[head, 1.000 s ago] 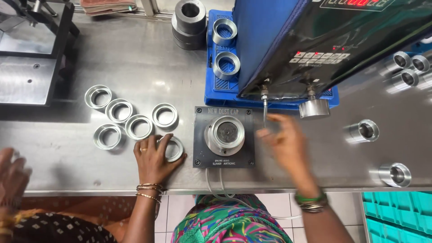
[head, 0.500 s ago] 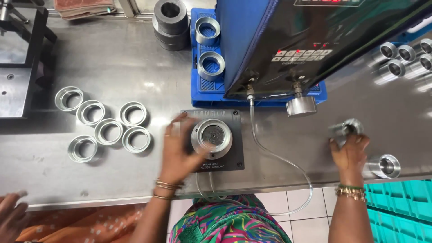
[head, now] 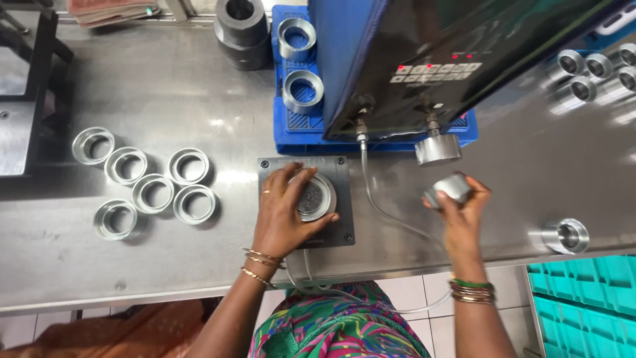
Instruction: Placing metal dust caps into a testing machine and organizing them on a workbench.
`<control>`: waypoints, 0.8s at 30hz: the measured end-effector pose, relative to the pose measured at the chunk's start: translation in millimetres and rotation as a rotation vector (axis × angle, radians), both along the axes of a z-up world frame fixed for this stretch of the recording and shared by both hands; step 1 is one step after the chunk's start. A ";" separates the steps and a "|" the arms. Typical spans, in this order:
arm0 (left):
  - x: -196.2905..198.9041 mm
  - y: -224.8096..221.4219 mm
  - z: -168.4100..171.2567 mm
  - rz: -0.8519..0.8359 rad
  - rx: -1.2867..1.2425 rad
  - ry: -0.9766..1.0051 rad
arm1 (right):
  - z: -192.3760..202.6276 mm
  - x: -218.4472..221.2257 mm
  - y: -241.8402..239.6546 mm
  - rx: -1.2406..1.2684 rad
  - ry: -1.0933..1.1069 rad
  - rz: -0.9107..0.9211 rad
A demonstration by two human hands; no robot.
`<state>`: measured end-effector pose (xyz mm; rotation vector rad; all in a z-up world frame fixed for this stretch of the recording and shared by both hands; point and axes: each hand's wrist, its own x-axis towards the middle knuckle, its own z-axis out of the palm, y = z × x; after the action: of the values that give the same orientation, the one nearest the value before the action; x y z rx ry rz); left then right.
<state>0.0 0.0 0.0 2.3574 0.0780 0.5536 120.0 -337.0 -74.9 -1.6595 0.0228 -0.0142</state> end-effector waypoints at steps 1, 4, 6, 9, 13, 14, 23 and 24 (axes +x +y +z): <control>-0.5 1.6 -1.0 -0.041 -0.058 -0.032 | 4.7 -2.3 16.9 0.124 -0.087 0.054; -5.5 4.8 -8.9 -0.074 -0.156 -0.059 | 8.8 0.1 53.4 0.300 -0.151 0.061; -7.5 7.1 -14.6 -0.060 -0.196 -0.059 | 10.7 4.6 64.1 0.356 -0.132 0.019; -10.4 9.2 -18.1 -0.038 -0.210 -0.025 | 18.5 6.3 64.2 0.354 -0.170 -0.029; -10.2 10.3 -15.4 -0.040 -0.251 -0.025 | 28.2 11.8 63.2 0.327 -0.191 -0.010; -10.0 10.8 -14.7 -0.044 -0.258 -0.022 | 28.4 13.9 64.4 0.323 -0.159 -0.032; -8.0 11.8 -13.7 -0.063 -0.280 -0.017 | 64.9 23.8 62.1 0.546 0.260 0.053; -7.6 12.3 -14.1 -0.062 -0.276 -0.026 | 66.8 22.5 65.9 0.549 0.252 0.058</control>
<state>-7.6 12.3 -14.1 2.0768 0.0648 0.5084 142.5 -271.1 -8.1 -1.1040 0.1561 0.2272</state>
